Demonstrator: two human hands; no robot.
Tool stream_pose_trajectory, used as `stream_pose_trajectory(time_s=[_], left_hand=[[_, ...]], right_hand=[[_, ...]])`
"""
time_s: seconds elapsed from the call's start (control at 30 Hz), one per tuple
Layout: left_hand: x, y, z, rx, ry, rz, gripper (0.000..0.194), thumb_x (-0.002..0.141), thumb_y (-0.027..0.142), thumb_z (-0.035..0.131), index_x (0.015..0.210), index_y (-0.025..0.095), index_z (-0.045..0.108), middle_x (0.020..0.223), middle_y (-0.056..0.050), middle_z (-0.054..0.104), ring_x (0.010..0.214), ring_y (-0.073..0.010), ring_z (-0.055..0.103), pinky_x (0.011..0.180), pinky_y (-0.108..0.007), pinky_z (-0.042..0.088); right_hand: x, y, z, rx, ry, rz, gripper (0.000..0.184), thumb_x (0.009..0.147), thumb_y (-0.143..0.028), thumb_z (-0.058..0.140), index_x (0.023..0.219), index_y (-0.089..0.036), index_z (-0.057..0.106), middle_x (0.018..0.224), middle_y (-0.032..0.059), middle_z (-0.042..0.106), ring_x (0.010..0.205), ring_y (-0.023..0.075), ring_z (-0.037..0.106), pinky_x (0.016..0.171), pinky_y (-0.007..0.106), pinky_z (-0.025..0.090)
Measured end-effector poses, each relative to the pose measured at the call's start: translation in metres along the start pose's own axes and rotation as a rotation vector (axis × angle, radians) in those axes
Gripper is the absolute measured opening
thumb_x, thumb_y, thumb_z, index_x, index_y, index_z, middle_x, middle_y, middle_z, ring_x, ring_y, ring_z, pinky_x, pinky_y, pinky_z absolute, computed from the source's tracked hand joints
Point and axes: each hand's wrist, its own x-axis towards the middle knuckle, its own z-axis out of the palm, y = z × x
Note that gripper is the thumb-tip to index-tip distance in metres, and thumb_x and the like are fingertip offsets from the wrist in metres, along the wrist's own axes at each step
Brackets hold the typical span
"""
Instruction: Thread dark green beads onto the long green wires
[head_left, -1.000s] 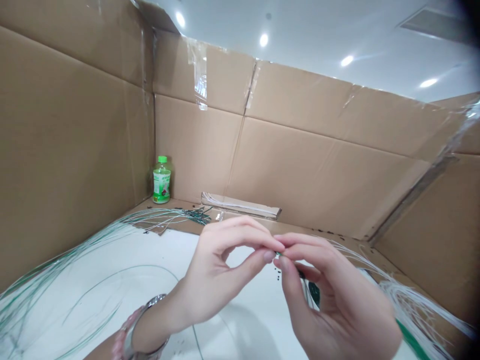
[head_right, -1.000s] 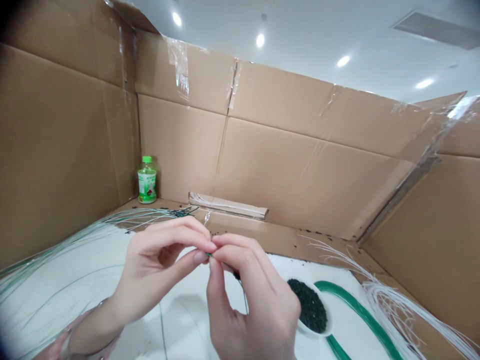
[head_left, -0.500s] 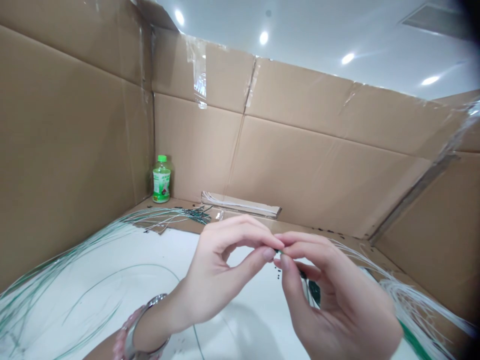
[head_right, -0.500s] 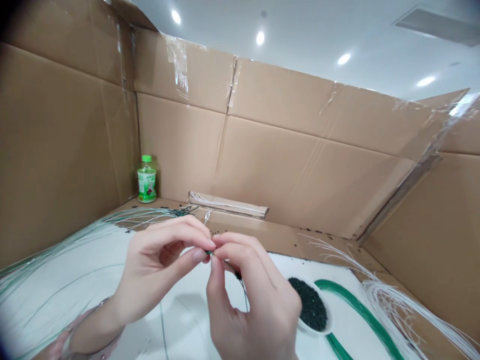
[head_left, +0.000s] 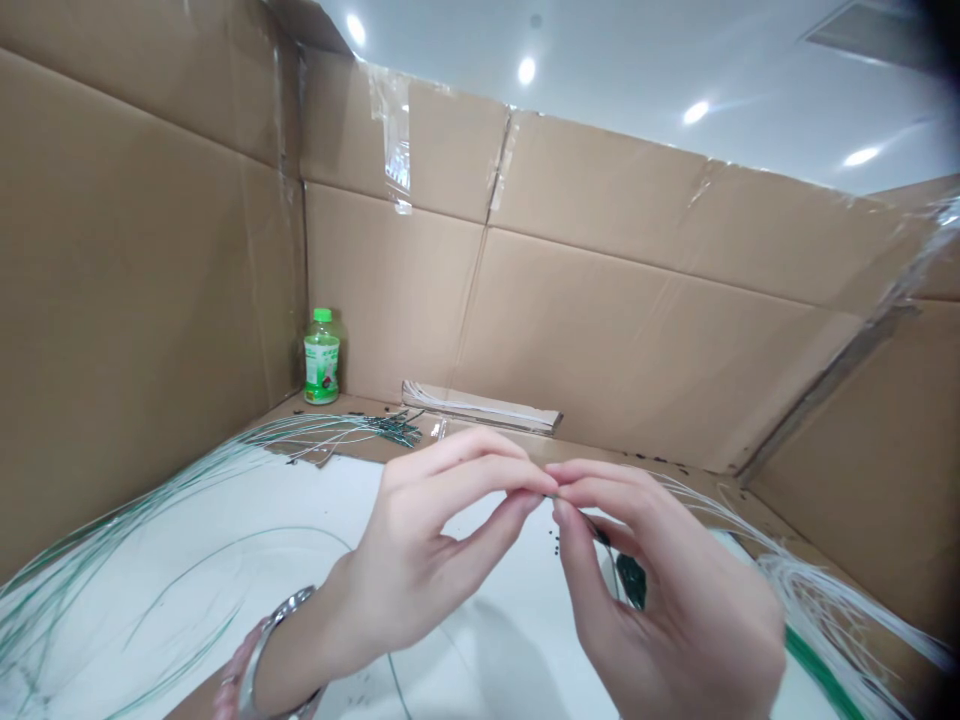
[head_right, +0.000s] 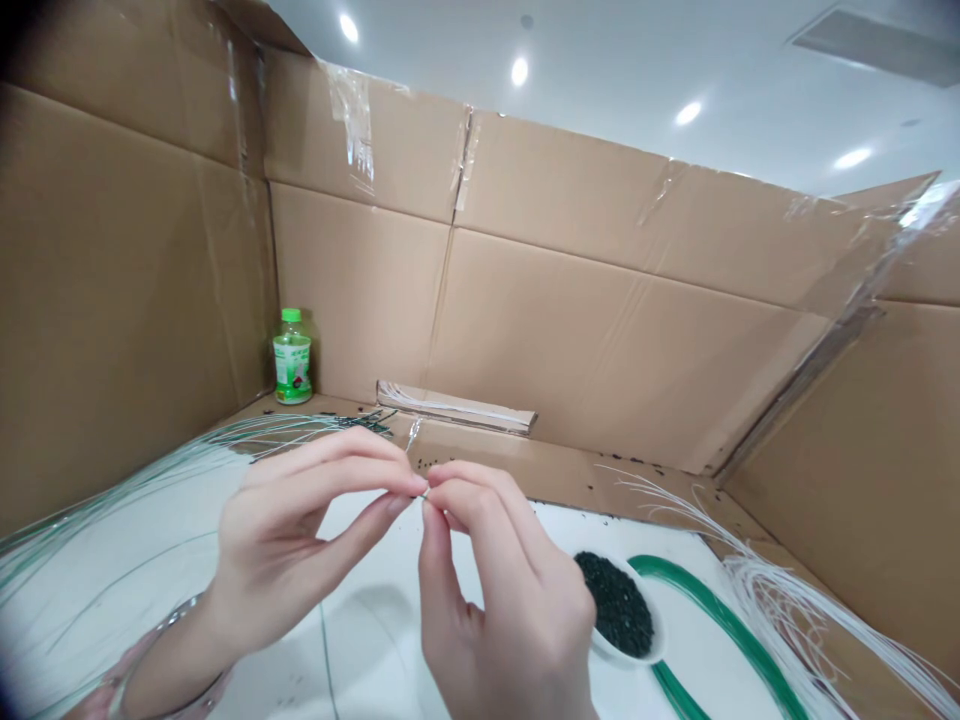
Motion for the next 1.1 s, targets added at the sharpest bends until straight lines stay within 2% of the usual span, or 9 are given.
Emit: stream_pose_trajectory(time_s=[0.1, 0.27, 0.53, 0.73, 0.83, 0.97, 1.1], left_hand=[[0.001, 0.002, -0.003, 0.056, -0.003, 0.007, 0.023, 0.081, 0.002, 0.059, 0.095, 0.018, 0.066, 0.085, -0.002, 0.064, 0.074, -0.0089, 0.06, 0.068, -0.018, 0.048], [0.002, 0.002, -0.004, 0.083, -0.025, -0.013, 0.02, 0.082, 0.005, 0.058, 0.094, 0.019, 0.066, 0.083, -0.002, 0.064, 0.073, -0.0103, 0.06, 0.066, -0.02, 0.049], [0.003, 0.001, -0.004, -0.082, -0.041, -0.083, 0.022, 0.081, 0.002, 0.058, 0.094, 0.019, 0.067, 0.084, -0.001, 0.065, 0.076, -0.0097, 0.06, 0.07, -0.019, 0.049], [0.004, -0.002, -0.001, -0.171, 0.005, -0.163, 0.013, 0.082, 0.009, 0.061, 0.089, 0.018, 0.068, 0.08, -0.003, 0.068, 0.075, -0.0124, 0.062, 0.067, -0.021, 0.051], [0.004, -0.005, -0.001, -0.187, 0.032, -0.174, 0.009, 0.081, 0.01, 0.063, 0.084, 0.017, 0.067, 0.076, -0.002, 0.067, 0.071, -0.0123, 0.062, 0.065, -0.022, 0.05], [0.005, -0.007, -0.002, -0.204, 0.018, -0.176, 0.011, 0.081, 0.009, 0.063, 0.083, 0.018, 0.068, 0.075, -0.001, 0.068, 0.07, -0.0108, 0.061, 0.065, -0.022, 0.049], [0.006, -0.006, 0.0, -0.329, 0.039, -0.21, 0.013, 0.08, 0.007, 0.064, 0.081, 0.019, 0.069, 0.073, 0.0, 0.068, 0.069, -0.0087, 0.062, 0.062, -0.017, 0.05]], right_hand=[[0.001, 0.002, -0.001, 0.014, -0.029, -0.055, 0.019, 0.079, -0.002, 0.056, 0.088, -0.019, 0.057, 0.081, 0.0009, 0.068, 0.07, 0.0095, 0.066, 0.06, 0.017, 0.057], [0.002, 0.004, 0.0, 0.025, -0.045, -0.032, 0.017, 0.081, -0.003, 0.055, 0.087, -0.02, 0.056, 0.079, 0.0007, 0.067, 0.068, 0.0101, 0.065, 0.061, 0.018, 0.056], [0.002, 0.006, 0.004, 0.046, -0.059, -0.038, 0.017, 0.08, -0.001, 0.055, 0.085, -0.018, 0.055, 0.077, 0.0, 0.065, 0.067, 0.0077, 0.063, 0.062, 0.014, 0.055], [0.001, 0.005, 0.009, 0.148, -0.001, 0.022, 0.019, 0.079, -0.001, 0.057, 0.085, -0.019, 0.058, 0.077, -0.0002, 0.066, 0.069, 0.0082, 0.063, 0.06, 0.015, 0.056], [0.0, 0.006, 0.011, 0.221, 0.032, 0.058, 0.018, 0.078, -0.001, 0.059, 0.081, -0.019, 0.06, 0.073, -0.0005, 0.066, 0.063, 0.0082, 0.061, 0.054, 0.016, 0.055], [0.001, 0.005, 0.011, 0.269, 0.068, 0.08, 0.018, 0.077, -0.001, 0.061, 0.077, -0.019, 0.061, 0.067, -0.0022, 0.065, 0.055, 0.0068, 0.059, 0.05, 0.015, 0.052], [0.003, 0.001, 0.012, 0.316, 0.089, 0.1, 0.019, 0.076, 0.001, 0.062, 0.077, -0.018, 0.062, 0.066, -0.0038, 0.065, 0.055, 0.0062, 0.059, 0.051, 0.015, 0.051]])
